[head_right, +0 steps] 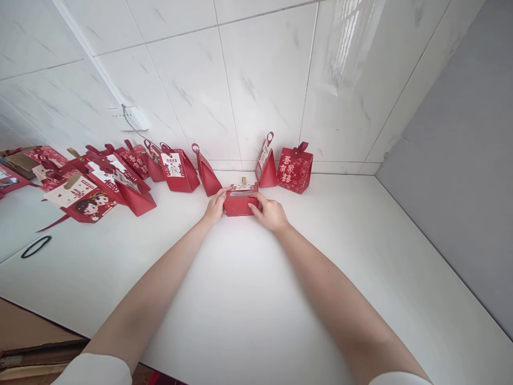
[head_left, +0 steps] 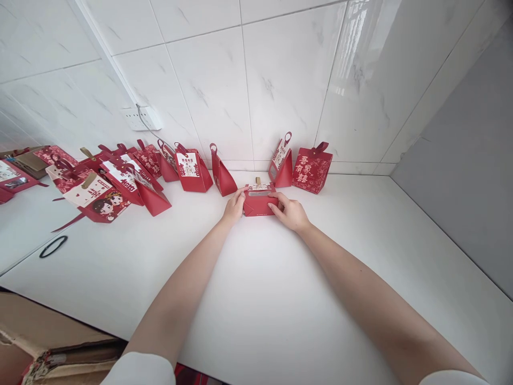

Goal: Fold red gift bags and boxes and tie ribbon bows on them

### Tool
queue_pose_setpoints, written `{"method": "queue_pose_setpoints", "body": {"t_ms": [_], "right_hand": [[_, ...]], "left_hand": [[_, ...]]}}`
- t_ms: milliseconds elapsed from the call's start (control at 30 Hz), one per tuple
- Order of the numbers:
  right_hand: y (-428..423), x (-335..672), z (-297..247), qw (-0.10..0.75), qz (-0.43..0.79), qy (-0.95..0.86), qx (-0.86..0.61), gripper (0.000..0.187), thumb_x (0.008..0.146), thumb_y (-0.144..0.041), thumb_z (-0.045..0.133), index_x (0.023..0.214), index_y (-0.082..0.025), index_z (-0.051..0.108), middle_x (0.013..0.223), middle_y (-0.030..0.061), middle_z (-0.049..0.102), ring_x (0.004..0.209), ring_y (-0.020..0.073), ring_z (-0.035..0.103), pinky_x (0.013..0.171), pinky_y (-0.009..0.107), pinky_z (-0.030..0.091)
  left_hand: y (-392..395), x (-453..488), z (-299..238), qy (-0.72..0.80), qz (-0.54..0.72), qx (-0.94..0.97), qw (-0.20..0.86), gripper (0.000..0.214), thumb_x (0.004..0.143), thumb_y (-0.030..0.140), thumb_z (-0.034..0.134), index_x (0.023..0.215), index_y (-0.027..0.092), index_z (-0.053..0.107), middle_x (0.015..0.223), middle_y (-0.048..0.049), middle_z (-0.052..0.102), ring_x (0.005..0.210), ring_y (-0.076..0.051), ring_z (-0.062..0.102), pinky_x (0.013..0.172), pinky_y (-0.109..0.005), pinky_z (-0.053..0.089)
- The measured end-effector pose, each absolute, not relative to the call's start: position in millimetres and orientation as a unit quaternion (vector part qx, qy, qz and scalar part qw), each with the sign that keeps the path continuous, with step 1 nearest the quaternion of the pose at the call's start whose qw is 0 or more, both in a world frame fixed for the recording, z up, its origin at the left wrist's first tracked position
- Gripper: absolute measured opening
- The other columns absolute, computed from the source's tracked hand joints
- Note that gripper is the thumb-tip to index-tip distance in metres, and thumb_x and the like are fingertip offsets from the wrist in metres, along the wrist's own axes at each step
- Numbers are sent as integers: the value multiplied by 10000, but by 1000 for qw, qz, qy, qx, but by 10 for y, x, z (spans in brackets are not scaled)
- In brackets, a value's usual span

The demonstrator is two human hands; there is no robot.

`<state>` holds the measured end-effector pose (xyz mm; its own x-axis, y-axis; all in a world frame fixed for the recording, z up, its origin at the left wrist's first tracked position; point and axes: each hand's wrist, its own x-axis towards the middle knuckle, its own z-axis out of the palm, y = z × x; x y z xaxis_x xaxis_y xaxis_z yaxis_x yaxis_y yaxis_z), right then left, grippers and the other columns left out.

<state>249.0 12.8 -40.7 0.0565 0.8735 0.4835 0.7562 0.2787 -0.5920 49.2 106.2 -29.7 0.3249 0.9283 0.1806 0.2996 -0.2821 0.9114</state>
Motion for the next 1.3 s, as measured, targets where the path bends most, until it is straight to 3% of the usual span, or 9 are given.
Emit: {"method": "queue_pose_setpoints", "body": {"t_ms": [200, 367, 467, 600, 733, 1000, 1200, 1300], "right_hand": [[132, 2496, -416, 401, 59, -688, -602, 350, 921, -411, 454, 1234, -277, 538, 670, -27, 629, 637, 179, 601, 656, 290, 452], [128, 2437, -379, 374, -73, -709, -594, 346, 969, -384, 363, 1164, -247, 614, 933, 79, 634, 852, 231, 582, 738, 344, 416], [135, 2372, -364, 347, -130, -737, -564, 352, 980, -337, 348, 1168, -233, 627, 964, 109, 614, 929, 255, 535, 800, 376, 375], [157, 2323, -383, 352, -158, -753, -533, 329, 986, -293, 368, 1168, -197, 625, 898, 85, 667, 841, 216, 551, 774, 356, 335], [164, 2300, -390, 391, -158, -723, -548, 269, 978, -283, 408, 1033, -188, 653, 828, 57, 705, 736, 182, 563, 810, 352, 299], [135, 2139, -292, 438, -67, -642, -625, 169, 919, -335, 512, 860, -202, 598, 601, -29, 604, 560, 141, 525, 762, 314, 296], [128, 2196, -290, 434, -45, -664, -608, 165, 943, -284, 435, 874, -209, 564, 618, -26, 609, 552, 142, 517, 785, 319, 321], [136, 2297, -342, 431, -27, -679, -594, 177, 933, -354, 440, 968, -199, 519, 629, -17, 594, 564, 163, 519, 771, 321, 365]], "left_hand": [[1060, 492, -299, 436, 386, 702, 409, 457, 897, 485, 397, 1235, 247, 593, 618, -14, 571, 440, -135, 492, 435, -257, 397], [1059, 489, -302, 439, 382, 704, 408, 465, 899, 511, 394, 1235, 258, 592, 698, -25, 618, 447, -127, 487, 464, -266, 409], [1058, 483, -304, 429, 378, 714, 403, 461, 916, 499, 365, 1251, 262, 575, 695, -24, 608, 449, -122, 485, 435, -250, 386], [1058, 476, -307, 431, 369, 721, 398, 452, 935, 481, 337, 1268, 265, 554, 650, -12, 580, 440, -114, 477, 425, -236, 383], [1063, 472, -314, 429, 364, 726, 395, 434, 944, 448, 328, 1270, 264, 549, 688, -18, 599, 436, -111, 476, 430, -242, 396], [1065, 469, -320, 420, 367, 726, 402, 431, 941, 441, 335, 1273, 269, 550, 631, -10, 562, 437, -127, 482, 423, -248, 386], [1066, 469, -314, 422, 367, 725, 403, 450, 932, 474, 347, 1275, 266, 552, 636, -13, 568, 439, -129, 479, 440, -256, 384], [1067, 474, -315, 421, 368, 722, 408, 466, 926, 489, 356, 1281, 255, 547, 663, -21, 583, 446, -128, 481, 441, -257, 379]]}}
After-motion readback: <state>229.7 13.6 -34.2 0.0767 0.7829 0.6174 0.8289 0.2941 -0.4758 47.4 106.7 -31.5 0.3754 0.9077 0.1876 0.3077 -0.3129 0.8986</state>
